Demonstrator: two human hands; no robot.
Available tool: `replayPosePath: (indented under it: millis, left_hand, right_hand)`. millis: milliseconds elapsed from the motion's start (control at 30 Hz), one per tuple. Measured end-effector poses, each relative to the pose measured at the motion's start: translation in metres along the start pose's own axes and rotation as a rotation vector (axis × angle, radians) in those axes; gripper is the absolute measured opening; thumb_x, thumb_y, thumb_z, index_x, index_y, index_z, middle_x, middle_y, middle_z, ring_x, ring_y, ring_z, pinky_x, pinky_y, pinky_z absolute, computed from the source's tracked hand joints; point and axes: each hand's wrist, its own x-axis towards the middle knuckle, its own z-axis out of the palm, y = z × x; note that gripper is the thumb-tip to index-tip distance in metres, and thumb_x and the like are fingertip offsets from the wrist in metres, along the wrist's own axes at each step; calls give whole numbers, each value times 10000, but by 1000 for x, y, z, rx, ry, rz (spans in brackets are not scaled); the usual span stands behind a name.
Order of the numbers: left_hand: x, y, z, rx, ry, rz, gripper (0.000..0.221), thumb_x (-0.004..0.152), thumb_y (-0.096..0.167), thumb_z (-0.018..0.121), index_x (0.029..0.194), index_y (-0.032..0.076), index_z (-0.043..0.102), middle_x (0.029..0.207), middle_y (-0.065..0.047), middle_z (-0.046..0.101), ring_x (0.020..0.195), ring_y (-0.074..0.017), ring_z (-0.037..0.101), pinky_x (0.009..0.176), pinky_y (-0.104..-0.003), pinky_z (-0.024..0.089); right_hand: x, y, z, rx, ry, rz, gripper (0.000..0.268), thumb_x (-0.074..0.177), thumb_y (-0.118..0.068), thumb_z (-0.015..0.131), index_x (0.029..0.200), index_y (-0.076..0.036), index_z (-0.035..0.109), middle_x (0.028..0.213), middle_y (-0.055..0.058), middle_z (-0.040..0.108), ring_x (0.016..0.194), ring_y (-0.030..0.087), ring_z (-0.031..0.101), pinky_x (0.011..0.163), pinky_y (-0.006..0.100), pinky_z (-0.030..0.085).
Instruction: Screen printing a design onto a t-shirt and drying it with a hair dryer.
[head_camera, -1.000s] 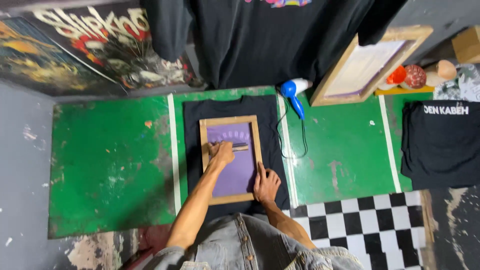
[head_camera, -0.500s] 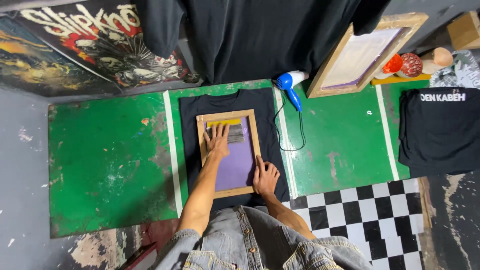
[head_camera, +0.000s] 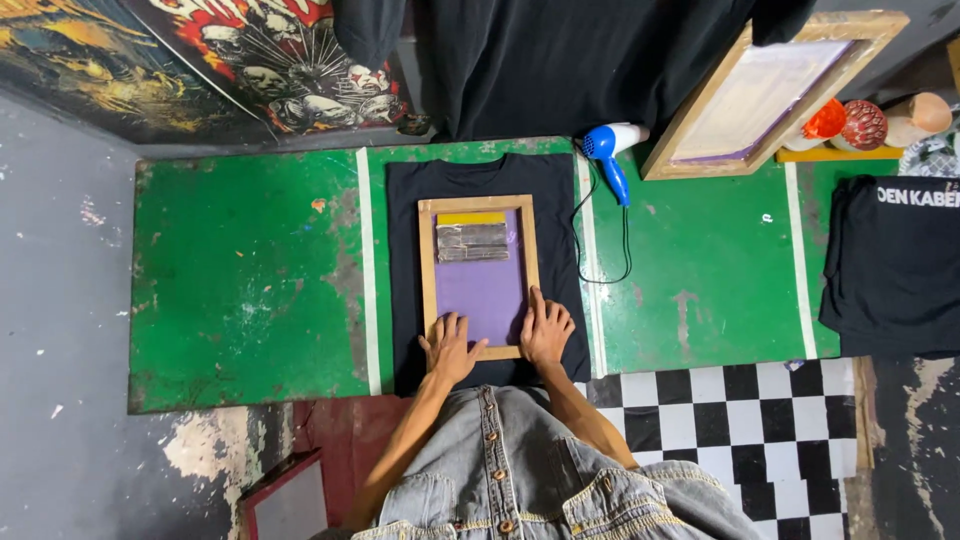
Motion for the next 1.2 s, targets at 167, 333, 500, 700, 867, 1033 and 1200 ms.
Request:
replayPosePath:
  millis: [167, 333, 500, 700, 867, 1033, 1200]
  left_hand:
    - [-1, -24, 18, -50, -63, 43, 773, 896, 777, 483, 1411, 201, 452, 1398, -37, 411, 1373, -248, 346, 946, -682, 458]
    - [12, -36, 36, 14, -135, 67, 794, 793, 812, 577, 1325, 238, 448, 1292, -13, 408, 1303, -230, 356, 896, -615, 478]
    - [13, -50, 52, 188, -68, 165, 428, 911, 427, 602, 1290, 260, 496, 1279, 0, 406, 1232, -198, 348, 910, -531, 436]
    - [39, -73, 89, 177, -83, 215, 528, 890, 513, 591, 1373, 333, 478, 1360, 36, 418, 1289, -198, 345, 908, -569, 464]
    - [33, -67, 73, 157, -51, 178, 536, 864, 495, 642, 1352, 323, 505, 1343, 47, 434, 1293, -180, 359, 936, -564, 468]
    - [11, -59, 45, 136, -31, 155, 534, 857, 506, 644, 1348, 331, 526, 1318, 58, 463, 1310, -171, 380, 949, -541, 464]
    - [-16, -43, -4, 9, -20, 132, 448, 877, 470, 626, 1278, 271, 593, 1295, 47, 517, 1334, -189, 421, 978, -508, 463]
  right_hand:
    - [6, -2, -19, 46, -103, 30, 539, 1018, -409, 430, 1552, -368, 374, 1151, 40, 558, 1227, 279, 511, 1026, 502, 408]
    - [13, -5, -70, 208, -452, 77, 682, 984, -602, 434, 1598, -365, 253, 1326, 123, 582, 1384, 343, 464, 1098, 615, 388]
    - [3, -7, -113, 167, -839, -36, 885, 764, -779, 669, 1523, -590, 255, 1650, 103, 250, 1548, 377, 191, 1179, 618, 293]
    - [-13, 25, -67, 39, -814, -126, 423, 830, -583, 739, 1206, -426, 629, 1659, 82, 210, 1553, 358, 198, 1181, 599, 294]
    - [-10, 11, -97, 260, -793, -45, 391, 831, -413, 799, 1193, -348, 667, 1637, 149, 247, 1332, 458, 519, 1114, 539, 447]
    - [-9, 8, -114, 485, -767, 33, 405, 782, -349, 861, 1149, -294, 702, 1623, 147, 252, 1314, 504, 512, 1124, 553, 465]
    - [-4, -1, -144, 650, -691, 65, 630, 705, -365, 921, 1258, -309, 626, 1545, 230, 335, 1339, 524, 474, 1153, 537, 429]
